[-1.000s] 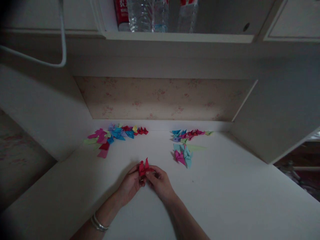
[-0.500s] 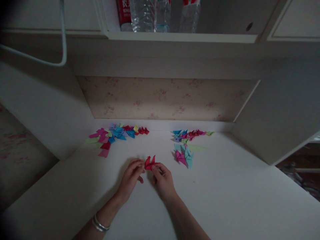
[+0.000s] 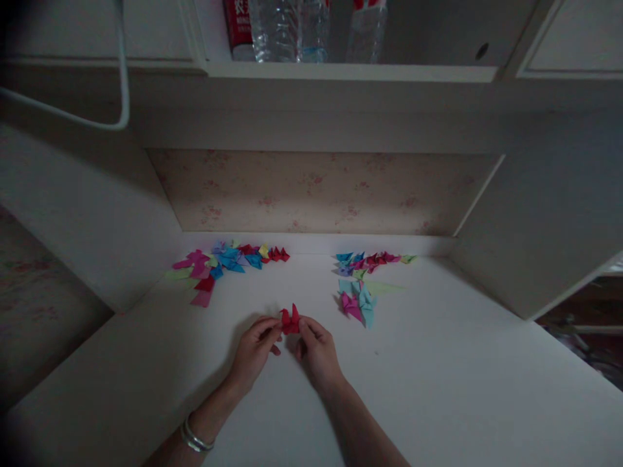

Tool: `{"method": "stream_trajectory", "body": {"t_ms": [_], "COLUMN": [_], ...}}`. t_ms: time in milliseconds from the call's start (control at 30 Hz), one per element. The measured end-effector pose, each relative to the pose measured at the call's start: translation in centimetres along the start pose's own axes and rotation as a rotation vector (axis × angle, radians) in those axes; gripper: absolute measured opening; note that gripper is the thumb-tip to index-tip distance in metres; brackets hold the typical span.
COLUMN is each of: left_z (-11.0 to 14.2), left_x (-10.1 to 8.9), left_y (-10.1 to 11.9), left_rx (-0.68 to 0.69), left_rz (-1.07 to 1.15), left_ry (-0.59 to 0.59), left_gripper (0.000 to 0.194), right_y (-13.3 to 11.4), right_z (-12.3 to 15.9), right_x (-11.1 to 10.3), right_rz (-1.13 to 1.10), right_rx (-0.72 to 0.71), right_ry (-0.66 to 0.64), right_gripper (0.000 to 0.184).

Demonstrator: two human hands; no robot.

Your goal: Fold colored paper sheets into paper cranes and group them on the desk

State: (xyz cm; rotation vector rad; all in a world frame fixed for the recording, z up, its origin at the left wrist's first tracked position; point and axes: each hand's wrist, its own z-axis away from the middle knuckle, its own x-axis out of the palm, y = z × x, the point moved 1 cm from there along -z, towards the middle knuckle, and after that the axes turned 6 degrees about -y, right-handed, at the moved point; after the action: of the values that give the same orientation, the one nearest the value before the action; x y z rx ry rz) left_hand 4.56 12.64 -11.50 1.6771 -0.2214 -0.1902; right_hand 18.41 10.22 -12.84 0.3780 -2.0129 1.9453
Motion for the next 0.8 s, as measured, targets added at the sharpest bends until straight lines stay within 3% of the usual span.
{"method": "stream_trajectory", "body": {"t_ms": [800], "left_z": [0.11], "left_x": [0.12], "left_y": [-0.02], "left_rx": [-0.013], "left_rz": [-0.073], "left_ry": [-0.025], "left_gripper": [0.027], "right_y": [0.06], "right_z": [-0.13], "right_x": [-0.31], "right_rz": [-0.083], "right_rx": [0.016], "right_ry": [-0.002], "right_gripper": [0.030]}}
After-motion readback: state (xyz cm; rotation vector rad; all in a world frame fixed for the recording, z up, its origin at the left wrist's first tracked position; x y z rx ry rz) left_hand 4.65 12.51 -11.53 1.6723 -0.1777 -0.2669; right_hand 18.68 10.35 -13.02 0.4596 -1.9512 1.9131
